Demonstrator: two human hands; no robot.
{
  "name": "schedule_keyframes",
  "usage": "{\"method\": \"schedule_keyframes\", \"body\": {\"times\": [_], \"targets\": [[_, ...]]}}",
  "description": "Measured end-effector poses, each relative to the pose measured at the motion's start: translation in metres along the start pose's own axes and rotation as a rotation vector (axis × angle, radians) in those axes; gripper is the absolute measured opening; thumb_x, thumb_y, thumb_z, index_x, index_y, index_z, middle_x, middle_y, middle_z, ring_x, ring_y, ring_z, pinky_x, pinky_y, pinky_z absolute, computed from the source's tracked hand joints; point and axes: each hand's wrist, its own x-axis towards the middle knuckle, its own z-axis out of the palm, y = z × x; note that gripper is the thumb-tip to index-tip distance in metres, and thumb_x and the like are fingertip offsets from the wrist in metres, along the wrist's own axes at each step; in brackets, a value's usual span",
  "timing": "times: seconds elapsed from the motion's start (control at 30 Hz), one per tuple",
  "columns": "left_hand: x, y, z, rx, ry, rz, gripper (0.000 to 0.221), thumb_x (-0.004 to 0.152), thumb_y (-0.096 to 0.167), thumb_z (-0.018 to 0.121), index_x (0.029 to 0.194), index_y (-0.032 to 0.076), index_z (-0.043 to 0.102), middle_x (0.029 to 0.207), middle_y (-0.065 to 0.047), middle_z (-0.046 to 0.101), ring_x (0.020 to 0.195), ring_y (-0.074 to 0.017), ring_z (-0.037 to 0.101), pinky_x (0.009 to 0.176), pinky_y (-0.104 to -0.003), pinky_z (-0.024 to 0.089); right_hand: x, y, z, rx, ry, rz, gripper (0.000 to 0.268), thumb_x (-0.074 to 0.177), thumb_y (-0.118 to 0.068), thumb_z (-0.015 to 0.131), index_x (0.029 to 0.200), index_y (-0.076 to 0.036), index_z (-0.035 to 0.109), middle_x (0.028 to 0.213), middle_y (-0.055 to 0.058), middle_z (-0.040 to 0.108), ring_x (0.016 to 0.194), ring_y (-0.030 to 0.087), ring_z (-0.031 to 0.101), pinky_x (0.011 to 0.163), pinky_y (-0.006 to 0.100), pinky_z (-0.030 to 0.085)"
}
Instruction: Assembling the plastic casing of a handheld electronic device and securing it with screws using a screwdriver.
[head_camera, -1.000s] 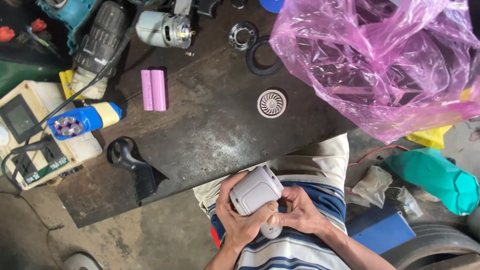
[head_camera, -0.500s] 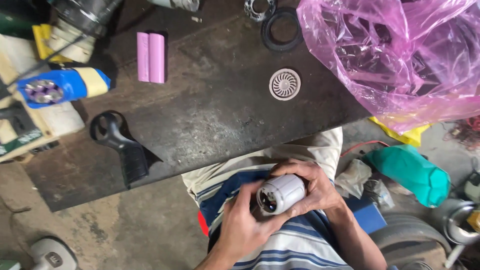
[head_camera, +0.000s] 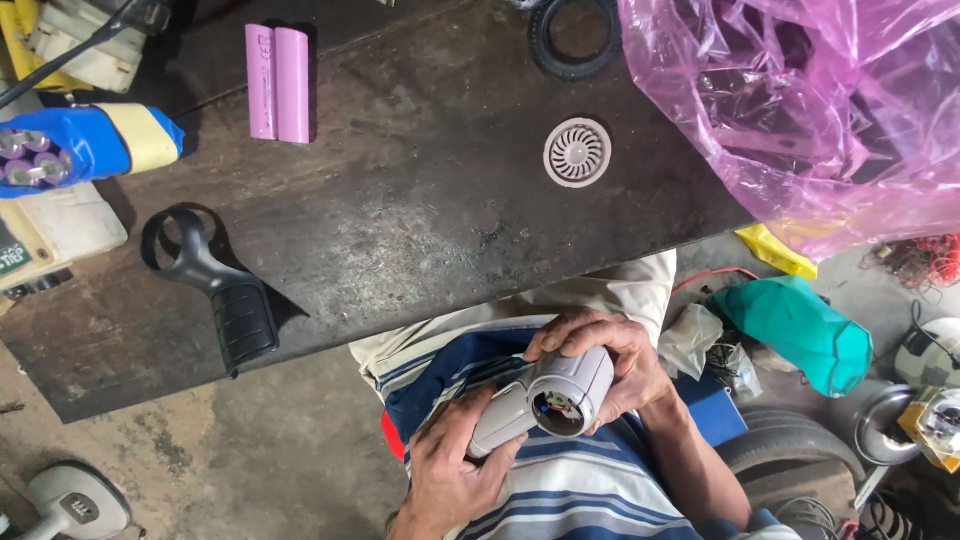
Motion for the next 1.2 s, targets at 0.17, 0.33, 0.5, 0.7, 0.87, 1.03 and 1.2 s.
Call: {"method": "schedule_keyframes", "body": {"times": [0.17,0.33,0.5,0.7,0.87,1.03,1.2], "targets": [[0.004,0.000,-0.001,0.010,0.007,-0.001,0.049,0.087,0.035,0.078,0.119,0.000,0.065,0.111,-0.010,0.077,0.092,-0.0258,0.077,0.086,-0.035,0.061,0.006,0.002,0.002,0.100,0.012,0.019,0.065,0.081,-0.027,0.094,0.132,-0.007,0.060,0.131,0.015,0.061,0.116,0.042,0.068,0.097,0.055,0.061],[0.005,0.001,-0.003,-0.090,-0.085,-0.201,0.044,0.081,0.038,0.080,0.110,0.009,0.066,0.106,0.000,0.078,0.085,-0.0208,0.079,0.074,-0.033,0.061,0.004,0.007,0.005,-0.039,0.092,0.086,0.069,0.080,-0.042,0.092,0.130,-0.007,0.060,0.119,0.019,0.066,0.109,0.029,0.068,0.096,0.042,0.057],[0.020,-0.001,-0.011,-0.250,-0.263,-0.495,0.051,0.077,0.045,0.078,0.116,0.013,0.068,0.104,0.000,0.081,0.086,-0.0207,0.078,0.072,-0.034,0.058,0.007,-0.004,0.014,-0.612,0.204,0.183,0.080,0.067,-0.064,0.083,0.117,-0.003,0.066,0.104,0.011,0.071,0.090,0.022,0.068,0.082,0.034,0.052],[0.041,0.007,-0.016,-0.164,-0.287,-0.339,0.075,0.079,0.059,0.075,0.128,0.005,0.059,0.111,-0.009,0.072,0.099,-0.0307,0.072,0.081,-0.041,0.056,0.013,-0.013,0.029,-0.664,0.149,0.202,0.074,0.069,-0.058,0.085,0.119,-0.007,0.067,0.108,0.011,0.071,0.095,0.023,0.072,0.084,0.035,0.057],[0.054,0.024,-0.007,-0.226,-0.216,-0.271,0.075,0.079,0.053,0.079,0.133,0.005,0.058,0.120,-0.010,0.072,0.110,-0.0270,0.073,0.091,-0.038,0.055,0.000,-0.015,0.022,-0.675,0.157,0.212,0.080,0.063,-0.066,0.084,0.116,-0.008,0.069,0.110,0.012,0.072,0.096,0.022,0.073,0.086,0.034,0.056],[0.062,0.033,-0.006,-0.290,-0.113,-0.228,0.059,0.086,0.052,0.073,0.121,0.006,0.062,0.106,-0.009,0.074,0.094,-0.0247,0.074,0.081,-0.036,0.056,-0.010,0.000,0.016,-0.490,0.211,0.254,0.081,0.057,-0.060,0.091,0.113,-0.004,0.072,0.106,0.011,0.071,0.092,0.019,0.070,0.081,0.031,0.055],[0.053,0.022,0.008,-0.257,-0.071,-0.374,0.064,0.079,0.058,0.072,0.119,0.009,0.061,0.105,-0.005,0.074,0.093,-0.0262,0.075,0.081,-0.039,0.056,-0.006,0.016,0.024,-0.249,0.448,0.334,0.094,0.063,-0.068,0.086,0.126,-0.002,0.064,0.097,0.009,0.075,0.081,0.015,0.070,0.070,0.027,0.056]]}}
